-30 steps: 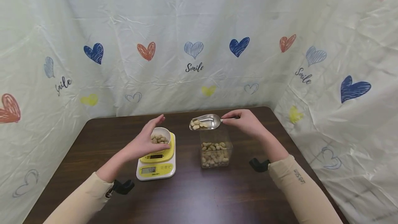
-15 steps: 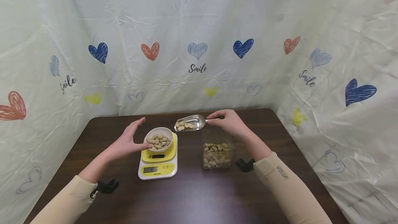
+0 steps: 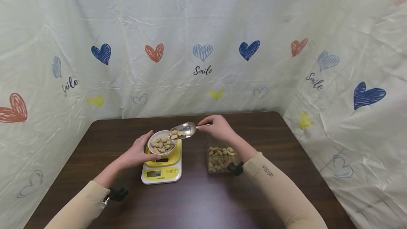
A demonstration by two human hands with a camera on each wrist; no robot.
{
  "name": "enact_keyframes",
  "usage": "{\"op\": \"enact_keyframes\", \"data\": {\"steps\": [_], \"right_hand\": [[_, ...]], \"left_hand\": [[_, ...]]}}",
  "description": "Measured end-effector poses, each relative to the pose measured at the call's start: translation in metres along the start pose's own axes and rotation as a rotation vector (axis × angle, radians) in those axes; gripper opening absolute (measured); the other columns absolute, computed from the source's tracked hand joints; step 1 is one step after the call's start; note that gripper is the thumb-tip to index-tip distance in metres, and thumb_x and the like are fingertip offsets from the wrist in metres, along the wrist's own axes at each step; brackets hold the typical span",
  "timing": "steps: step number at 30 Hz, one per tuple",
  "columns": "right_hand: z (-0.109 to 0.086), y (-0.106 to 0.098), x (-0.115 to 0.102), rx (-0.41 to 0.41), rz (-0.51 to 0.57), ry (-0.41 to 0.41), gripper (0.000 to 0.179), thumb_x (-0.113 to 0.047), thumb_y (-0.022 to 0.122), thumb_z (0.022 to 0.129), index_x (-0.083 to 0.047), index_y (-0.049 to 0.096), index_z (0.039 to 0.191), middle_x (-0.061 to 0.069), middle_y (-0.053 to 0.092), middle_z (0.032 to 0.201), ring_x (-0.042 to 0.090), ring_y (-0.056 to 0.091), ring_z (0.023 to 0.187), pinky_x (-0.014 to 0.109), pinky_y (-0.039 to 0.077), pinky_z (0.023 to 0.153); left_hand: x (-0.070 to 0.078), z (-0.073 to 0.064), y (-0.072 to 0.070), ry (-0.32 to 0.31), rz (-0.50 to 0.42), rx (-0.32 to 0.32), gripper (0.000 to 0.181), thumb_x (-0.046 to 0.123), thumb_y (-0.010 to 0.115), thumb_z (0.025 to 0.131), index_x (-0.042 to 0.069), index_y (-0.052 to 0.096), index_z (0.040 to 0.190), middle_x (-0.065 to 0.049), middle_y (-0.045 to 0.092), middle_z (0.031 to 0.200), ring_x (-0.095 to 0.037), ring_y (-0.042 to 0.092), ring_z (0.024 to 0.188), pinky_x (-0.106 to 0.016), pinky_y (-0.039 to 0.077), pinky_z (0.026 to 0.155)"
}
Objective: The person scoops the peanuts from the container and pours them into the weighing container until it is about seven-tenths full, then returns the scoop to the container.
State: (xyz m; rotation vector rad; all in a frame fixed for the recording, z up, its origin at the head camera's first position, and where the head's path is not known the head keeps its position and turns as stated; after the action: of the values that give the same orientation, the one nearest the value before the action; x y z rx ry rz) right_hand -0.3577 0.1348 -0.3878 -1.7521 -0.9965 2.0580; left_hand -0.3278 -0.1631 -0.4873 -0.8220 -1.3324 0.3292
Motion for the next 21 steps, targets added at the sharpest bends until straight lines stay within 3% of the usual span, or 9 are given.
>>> {"op": "enact_keyframes", "data": {"steps": [6, 12, 21], "right_hand": [[0.004, 0.012, -0.012, 0.019, -0.09, -0.035, 0.016, -0.027, 0.074, 0.097, -0.02, 0.079, 0.109, 0.001, 0.065, 0.118, 0.024, 0.061, 0.111, 0.043, 0.054, 0.086], [0.006, 0.011, -0.026, 0.057, -0.163, -0.091, 0.017, -0.024, 0.071, 0.098, -0.017, 0.079, 0.112, 0.001, 0.064, 0.114, 0.025, 0.06, 0.109, 0.044, 0.052, 0.087], [0.002, 0.003, -0.03, 0.081, -0.166, -0.085, 0.021, -0.025, 0.071, 0.099, -0.015, 0.078, 0.115, 0.001, 0.065, 0.115, 0.025, 0.061, 0.109, 0.044, 0.053, 0.086]], "left_hand": [[-0.004, 0.002, 0.003, -0.01, 0.002, 0.008, 0.119, 0.059, 0.086, 0.076, 0.008, 0.023, 0.163, -0.02, 0.031, 0.159, -0.039, 0.024, 0.145, -0.063, 0.03, 0.111], [-0.003, 0.002, 0.004, -0.016, -0.004, 0.005, 0.117, 0.059, 0.086, 0.076, 0.008, 0.025, 0.162, -0.017, 0.034, 0.158, -0.036, 0.026, 0.143, -0.061, 0.033, 0.109], [-0.003, 0.001, 0.003, -0.026, -0.017, 0.007, 0.117, 0.057, 0.086, 0.076, 0.008, 0.025, 0.162, -0.018, 0.033, 0.158, -0.036, 0.026, 0.143, -0.061, 0.032, 0.11]]}}
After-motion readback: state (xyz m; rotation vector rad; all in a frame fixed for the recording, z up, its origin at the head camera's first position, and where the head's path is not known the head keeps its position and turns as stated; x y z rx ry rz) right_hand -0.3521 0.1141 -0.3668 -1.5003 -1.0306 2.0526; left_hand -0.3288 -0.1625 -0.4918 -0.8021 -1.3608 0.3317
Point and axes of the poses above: each hand's wrist, its own z-axis towards the middle knuckle, its own y-axis out of the palm, x = y × z, the point moved 10 cm from there along z, towards the middle knuckle
